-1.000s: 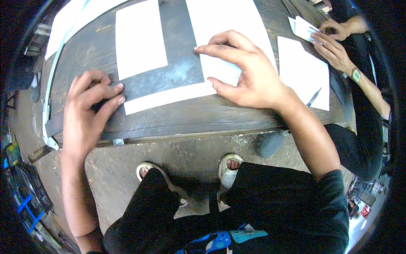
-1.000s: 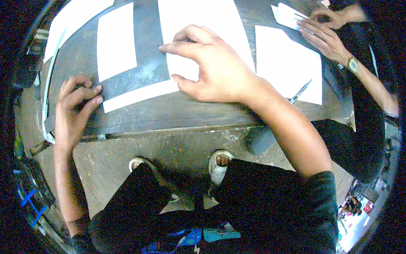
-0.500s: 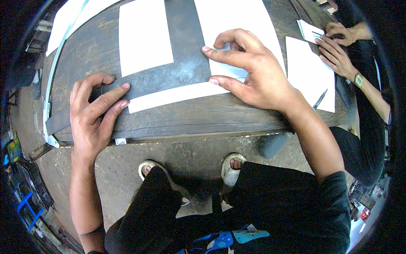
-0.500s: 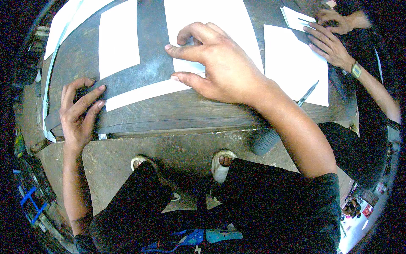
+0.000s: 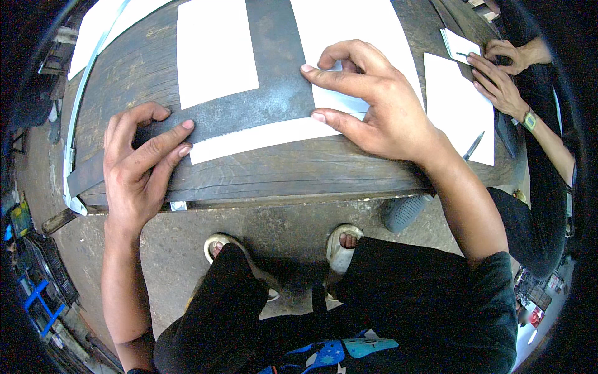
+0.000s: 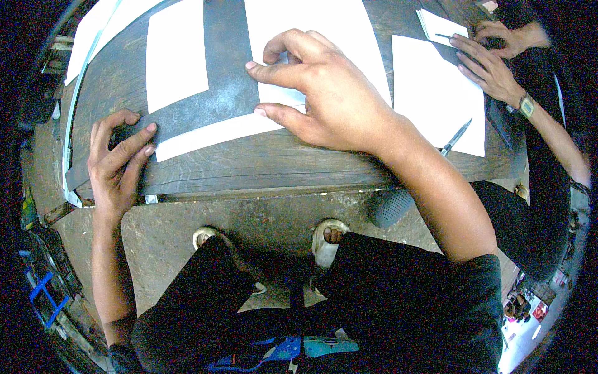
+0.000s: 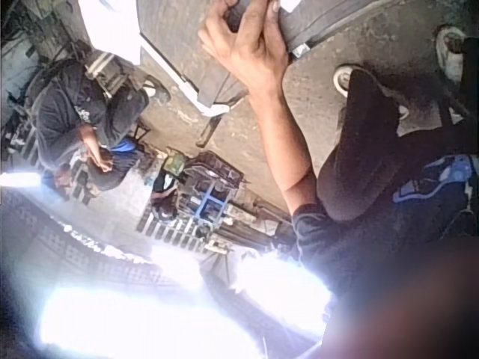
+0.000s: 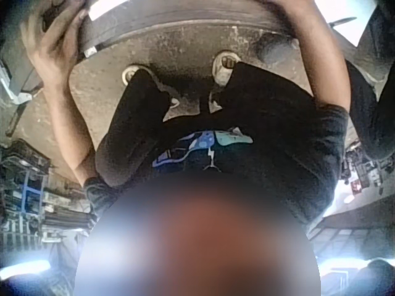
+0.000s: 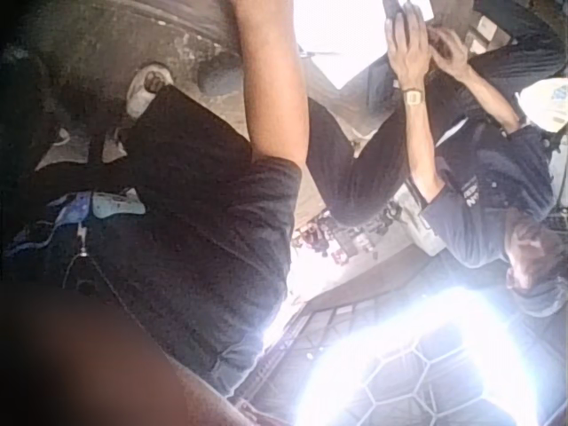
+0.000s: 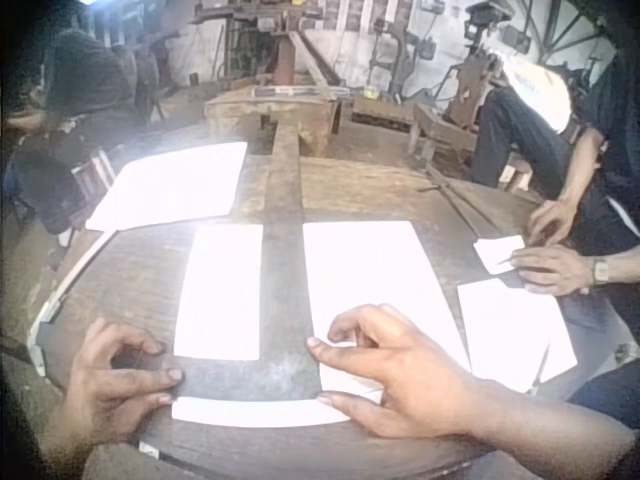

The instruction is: The person measures a dark rectangular material using a vernier caliper and then aligns white paper templates on top of it. The person adjusts the templates and the material on a wooden table while another person writes nearby.

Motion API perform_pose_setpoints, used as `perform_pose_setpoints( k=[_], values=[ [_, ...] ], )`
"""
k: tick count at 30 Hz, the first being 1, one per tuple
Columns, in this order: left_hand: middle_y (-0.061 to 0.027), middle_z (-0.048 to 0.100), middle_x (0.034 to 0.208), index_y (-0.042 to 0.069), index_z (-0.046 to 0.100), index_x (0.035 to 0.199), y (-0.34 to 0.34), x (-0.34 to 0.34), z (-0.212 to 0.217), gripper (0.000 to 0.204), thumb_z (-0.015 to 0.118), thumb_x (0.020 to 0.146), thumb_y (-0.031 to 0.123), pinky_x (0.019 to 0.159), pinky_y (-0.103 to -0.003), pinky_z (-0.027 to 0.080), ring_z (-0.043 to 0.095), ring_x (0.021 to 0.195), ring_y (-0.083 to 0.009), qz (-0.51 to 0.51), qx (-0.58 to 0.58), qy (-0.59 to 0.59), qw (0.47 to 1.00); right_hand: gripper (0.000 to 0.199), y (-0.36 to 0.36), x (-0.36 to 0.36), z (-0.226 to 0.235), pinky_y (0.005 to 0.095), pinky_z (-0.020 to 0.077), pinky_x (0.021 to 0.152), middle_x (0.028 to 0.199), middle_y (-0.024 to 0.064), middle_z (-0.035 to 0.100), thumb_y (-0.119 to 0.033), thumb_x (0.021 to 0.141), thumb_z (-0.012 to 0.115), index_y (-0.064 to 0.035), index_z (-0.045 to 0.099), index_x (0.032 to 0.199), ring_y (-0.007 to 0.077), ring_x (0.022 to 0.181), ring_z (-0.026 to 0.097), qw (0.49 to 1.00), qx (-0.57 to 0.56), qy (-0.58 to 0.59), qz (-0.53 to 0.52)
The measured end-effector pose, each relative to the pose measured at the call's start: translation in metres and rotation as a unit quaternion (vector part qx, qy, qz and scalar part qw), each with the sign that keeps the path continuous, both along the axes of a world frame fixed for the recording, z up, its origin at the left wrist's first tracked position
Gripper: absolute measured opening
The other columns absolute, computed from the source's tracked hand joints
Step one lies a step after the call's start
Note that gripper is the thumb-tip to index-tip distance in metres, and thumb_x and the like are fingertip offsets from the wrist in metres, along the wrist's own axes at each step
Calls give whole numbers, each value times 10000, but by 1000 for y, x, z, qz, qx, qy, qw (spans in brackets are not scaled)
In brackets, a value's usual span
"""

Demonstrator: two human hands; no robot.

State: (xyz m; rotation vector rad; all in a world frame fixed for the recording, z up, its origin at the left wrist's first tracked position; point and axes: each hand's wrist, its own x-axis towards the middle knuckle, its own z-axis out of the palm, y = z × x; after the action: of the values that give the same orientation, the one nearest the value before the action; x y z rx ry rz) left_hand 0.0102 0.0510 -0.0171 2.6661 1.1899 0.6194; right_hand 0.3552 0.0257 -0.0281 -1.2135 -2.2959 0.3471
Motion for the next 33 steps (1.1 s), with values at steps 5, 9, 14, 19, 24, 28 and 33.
perform_pose_setpoints(
  k=[5,9,14,19,24,28,33],
  values=[
    [-82,666,1143,154,831,1067,2,0,-1,323,841,746,122,897,-399,521,611,1046,-263,-9,2,-9,1000,494,2,1,-1,340,488,852,1168,73,615,-215,796,842,-114,742,1269,224,939,554,1000,6,0,5],
    [-83,668,1144,155,831,1070,2,-1,-1,318,837,754,114,899,-397,525,615,1044,-261,-4,-2,-2,1000,487,1,1,-1,336,487,845,1172,71,615,-224,803,842,-120,743,1268,219,938,552,1000,7,-4,3],
    [-79,670,1143,155,832,1069,2,-2,1,318,834,755,101,893,-392,533,620,1046,-251,-6,4,1,1000,484,1,0,0,336,486,845,1176,70,616,-240,810,841,-119,744,1269,219,942,553,1000,11,-10,2],
    [-78,670,1141,150,833,1068,1,0,0,321,836,750,102,892,-394,535,622,1048,-249,-1,-2,-4,1000,480,0,1,-1,339,485,851,1175,72,618,-247,813,839,-113,747,1264,221,952,557,1000,18,-17,0],
    [-80,670,1139,146,833,1062,1,0,0,310,833,755,101,895,-393,531,623,1042,-253,-4,-1,-1,1000,471,1,0,-2,338,483,850,1169,71,620,-240,815,837,-111,749,1259,219,960,560,1000,22,-10,2],
    [-89,667,1134,137,832,1051,1,0,0,297,833,756,104,894,-391,525,620,1035,-261,-4,-2,-1,1000,465,1,1,-1,338,482,849,1167,70,620,-234,818,835,-111,749,1259,216,964,561,1000,21,-21,2],
    [-98,665,1133,125,829,1041,1,0,1,262,819,780,107,908,-401,512,616,1031,-275,-8,-8,-1,1000,473,0,1,-1,337,477,853,1171,70,616,-229,815,837,-117,747,1265,213,966,556,1000,13,-8,5]
  ],
)
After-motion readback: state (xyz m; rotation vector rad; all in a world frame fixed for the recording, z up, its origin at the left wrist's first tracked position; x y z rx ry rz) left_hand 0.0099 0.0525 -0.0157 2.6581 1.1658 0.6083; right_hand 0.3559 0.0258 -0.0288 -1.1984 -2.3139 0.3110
